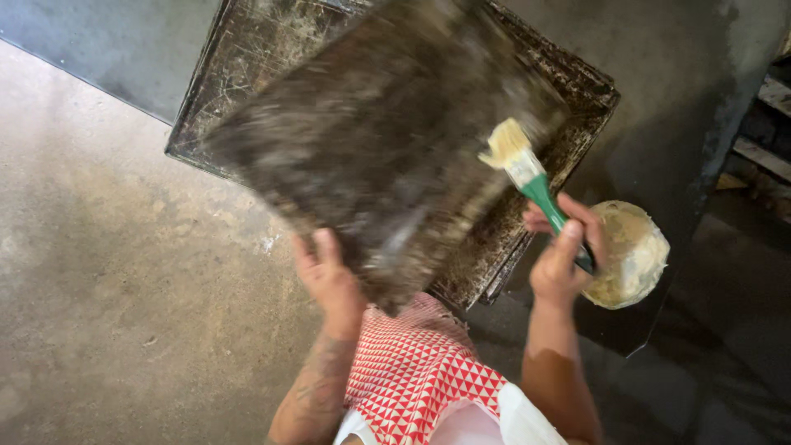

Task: The person greases several baking trays using a brush dipped in a bowl of fat or oil.

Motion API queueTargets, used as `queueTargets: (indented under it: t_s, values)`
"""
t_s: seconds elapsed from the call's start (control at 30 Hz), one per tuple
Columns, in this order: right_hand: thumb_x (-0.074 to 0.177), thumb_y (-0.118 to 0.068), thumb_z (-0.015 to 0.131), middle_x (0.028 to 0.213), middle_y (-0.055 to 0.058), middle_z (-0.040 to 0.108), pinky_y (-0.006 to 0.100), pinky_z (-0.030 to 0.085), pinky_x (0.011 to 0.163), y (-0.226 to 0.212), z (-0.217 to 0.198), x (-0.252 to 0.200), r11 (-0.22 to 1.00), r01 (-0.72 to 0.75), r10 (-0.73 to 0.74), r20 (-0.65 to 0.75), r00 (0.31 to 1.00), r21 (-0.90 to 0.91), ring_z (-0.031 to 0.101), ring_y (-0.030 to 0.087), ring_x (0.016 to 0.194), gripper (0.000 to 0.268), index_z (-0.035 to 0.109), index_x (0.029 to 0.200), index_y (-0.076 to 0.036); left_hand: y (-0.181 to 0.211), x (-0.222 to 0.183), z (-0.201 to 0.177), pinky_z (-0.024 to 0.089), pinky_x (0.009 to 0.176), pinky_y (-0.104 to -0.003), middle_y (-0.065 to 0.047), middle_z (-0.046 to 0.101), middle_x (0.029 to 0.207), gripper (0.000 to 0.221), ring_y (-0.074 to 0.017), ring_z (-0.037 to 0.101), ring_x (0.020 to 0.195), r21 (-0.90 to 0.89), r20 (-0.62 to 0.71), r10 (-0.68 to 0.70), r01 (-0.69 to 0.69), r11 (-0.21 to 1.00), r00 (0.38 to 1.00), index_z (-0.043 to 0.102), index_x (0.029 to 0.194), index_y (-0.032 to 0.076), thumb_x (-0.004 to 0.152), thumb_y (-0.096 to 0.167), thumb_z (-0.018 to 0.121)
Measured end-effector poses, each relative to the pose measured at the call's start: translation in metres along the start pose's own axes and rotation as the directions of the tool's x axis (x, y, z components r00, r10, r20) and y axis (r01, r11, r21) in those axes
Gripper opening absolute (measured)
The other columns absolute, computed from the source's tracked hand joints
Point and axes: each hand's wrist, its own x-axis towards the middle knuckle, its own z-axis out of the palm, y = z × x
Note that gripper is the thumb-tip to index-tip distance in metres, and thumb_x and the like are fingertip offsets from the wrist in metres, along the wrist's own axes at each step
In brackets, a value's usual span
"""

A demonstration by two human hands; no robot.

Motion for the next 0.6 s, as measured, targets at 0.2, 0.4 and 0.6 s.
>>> queueTargets:
  t_s: [0.2, 0.4, 0.6]
  values:
    - [0.114, -0.021, 0.053, 0.101, 0.020, 0.072, 0.036, 0.059, 0.076, -0.002, -0.047, -0.046, 0.968, -0.231, 0.240, -0.086, 0.967, 0.099, 0.071, 0.025, 0.082, 0.028, 0.063, 0.121, 0.004, 0.021, 0.103, -0.095, 0.047, 0.116, -0.049, -0.021, 0.041, 0.159, 0.064, -0.0353, 0.053, 0.138, -0.165, -0.144, -0.013, -0.011, 0.986, 0.989, 0.022, 0.160, 0.005, 0.109, 0.023, 0.056]
    - [0.110, -0.019, 0.052, 0.097, 0.018, 0.074, 0.032, 0.058, 0.072, 0.006, -0.027, -0.082, 0.919, -0.389, 0.393, -0.103, 0.914, 0.059, 0.071, 0.022, 0.080, 0.028, 0.066, 0.116, 0.004, -0.057, 0.219, -0.183, 0.051, 0.117, -0.059, -0.023, 0.038, 0.163, 0.065, -0.0408, 0.052, 0.141, -0.329, 0.000, 0.079, -0.074, 0.941, 0.997, 0.019, 0.166, 0.006, 0.111, 0.016, 0.051]
    - [0.106, -0.017, 0.056, 0.095, 0.015, 0.076, 0.031, 0.061, 0.073, -0.021, 0.018, -0.086, 0.922, -0.376, 0.384, 0.090, 0.919, -0.089, 0.074, 0.019, 0.081, 0.025, 0.069, 0.113, 0.003, -0.150, 0.276, -0.180, 0.051, 0.110, -0.057, -0.022, 0.037, 0.161, 0.067, -0.0411, 0.053, 0.135, -0.194, -0.113, -0.159, 0.135, 0.972, 0.981, 0.012, 0.163, 0.012, 0.108, 0.024, 0.048]
